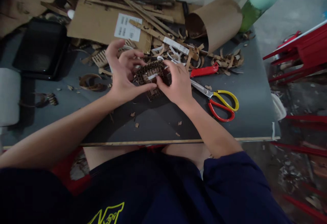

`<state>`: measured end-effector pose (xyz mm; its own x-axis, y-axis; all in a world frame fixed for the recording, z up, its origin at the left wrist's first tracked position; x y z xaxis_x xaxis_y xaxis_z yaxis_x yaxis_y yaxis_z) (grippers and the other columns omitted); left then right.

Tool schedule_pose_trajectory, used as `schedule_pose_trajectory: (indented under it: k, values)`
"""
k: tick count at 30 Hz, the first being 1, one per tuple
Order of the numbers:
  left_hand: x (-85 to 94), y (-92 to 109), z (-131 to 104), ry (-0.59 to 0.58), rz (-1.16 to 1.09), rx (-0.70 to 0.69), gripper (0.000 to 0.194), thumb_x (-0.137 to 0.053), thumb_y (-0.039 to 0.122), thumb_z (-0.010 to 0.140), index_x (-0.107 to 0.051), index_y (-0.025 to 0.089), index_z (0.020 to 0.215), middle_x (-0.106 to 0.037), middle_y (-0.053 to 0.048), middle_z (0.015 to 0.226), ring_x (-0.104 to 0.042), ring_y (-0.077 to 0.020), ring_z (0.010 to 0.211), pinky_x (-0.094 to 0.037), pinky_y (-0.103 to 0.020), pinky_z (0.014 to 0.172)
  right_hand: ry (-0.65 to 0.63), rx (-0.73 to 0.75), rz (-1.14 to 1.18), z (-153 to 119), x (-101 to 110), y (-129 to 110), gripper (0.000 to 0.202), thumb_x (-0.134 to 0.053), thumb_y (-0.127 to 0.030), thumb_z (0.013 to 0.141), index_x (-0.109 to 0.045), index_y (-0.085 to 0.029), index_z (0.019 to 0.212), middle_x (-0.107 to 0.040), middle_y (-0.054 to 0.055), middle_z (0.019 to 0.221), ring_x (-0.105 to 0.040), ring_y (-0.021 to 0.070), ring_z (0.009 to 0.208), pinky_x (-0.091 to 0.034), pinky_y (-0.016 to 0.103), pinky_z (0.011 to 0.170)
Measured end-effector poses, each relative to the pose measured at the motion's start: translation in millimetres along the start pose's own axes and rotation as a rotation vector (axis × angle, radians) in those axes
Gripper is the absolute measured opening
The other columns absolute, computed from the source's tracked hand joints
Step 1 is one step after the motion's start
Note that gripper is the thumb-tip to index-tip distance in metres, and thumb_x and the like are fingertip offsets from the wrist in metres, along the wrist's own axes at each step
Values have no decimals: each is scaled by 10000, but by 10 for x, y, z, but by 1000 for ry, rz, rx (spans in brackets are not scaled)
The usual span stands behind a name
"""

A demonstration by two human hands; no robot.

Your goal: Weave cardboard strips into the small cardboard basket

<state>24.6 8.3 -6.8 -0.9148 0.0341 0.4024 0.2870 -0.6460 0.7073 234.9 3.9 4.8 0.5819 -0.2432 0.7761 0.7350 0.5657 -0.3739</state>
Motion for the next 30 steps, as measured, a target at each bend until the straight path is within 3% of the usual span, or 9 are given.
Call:
schedule_pose_trajectory:
  k: [4, 7, 11, 15, 21, 26, 30]
  values:
    - [-31, -163, 11, -22, -140, 99, 765, -688, 650, 839, -322, 315, 1422, -620, -108, 1251, -657, -292, 1174, -544, -470, 1010, 49, -7, 9, -5, -3, 13, 454, -523, -507, 942, -493, -231, 1301, -648, 71, 966, -631, 291, 1025, -498, 562, 987]
    - [-30, -197, 10, -23, -166, 110, 672, -683, 615, 862, -400, 281, 1371, -651, -101, 1217, -670, -277, 1150, -559, -458, 1000, 52, 5, 20, -1, 8, 11, 450, -519, -521, 946, -501, -230, 1289, -648, 75, 984, -635, 286, 1014, -507, 557, 978]
    - [-22, -114, 2, -2, -182, 61, 657, -682, 607, 866, -424, 280, 1374, -657, -101, 1229, -647, -287, 1205, -549, -458, 1035, 54, 30, 33, -1, 13, -6, 415, -483, -499, 965, -504, -237, 1287, -649, 79, 1018, -633, 285, 1034, -493, 566, 1004]
    - [-32, -38, -10, -61, -192, 28, 657, -662, 605, 878, -435, 282, 1403, -633, -98, 1306, -648, -275, 1205, -567, -406, 1024, 77, 39, 57, 11, 30, -25, 391, -485, -451, 957, -506, -246, 1290, -656, 84, 1064, -635, 282, 1030, -498, 557, 1000]
    - [-42, -66, -30, -16, -125, 61, 527, -625, 529, 927, -487, 267, 1364, -595, -84, 1318, -647, -241, 1154, -570, -368, 995, 107, 61, 154, 44, 78, -35, 330, -526, -362, 897, -536, -238, 1203, -678, 77, 1043, -651, 258, 975, -550, 483, 908]
    - [-57, -30, -34, 9, -71, 20, 684, -735, 567, 832, -457, 261, 1376, -581, -85, 1311, -617, -265, 1202, -539, -390, 1034, 146, 12, 264, 23, 58, -112, 311, -579, -366, 847, -522, -246, 1128, -665, 57, 1002, -647, 230, 899, -570, 431, 833]
    - [-56, -30, -22, 56, -11, 30, 693, -747, 614, 801, -490, 248, 1331, -603, -84, 1274, -621, -260, 1185, -533, -403, 1042, 113, 44, 329, -4, 74, -205, 290, -563, -406, 898, -523, -242, 1134, -657, 58, 986, -645, 215, 863, -569, 398, 763]
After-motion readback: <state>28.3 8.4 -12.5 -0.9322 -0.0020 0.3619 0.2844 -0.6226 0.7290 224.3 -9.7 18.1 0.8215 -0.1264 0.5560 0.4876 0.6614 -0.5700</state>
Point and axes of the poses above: each hand's wrist, its own z-axis towards the middle knuckle, its own x-axis out of the back of the hand, y = z × x, the point moved 1 cm from there along z, towards the middle knuckle
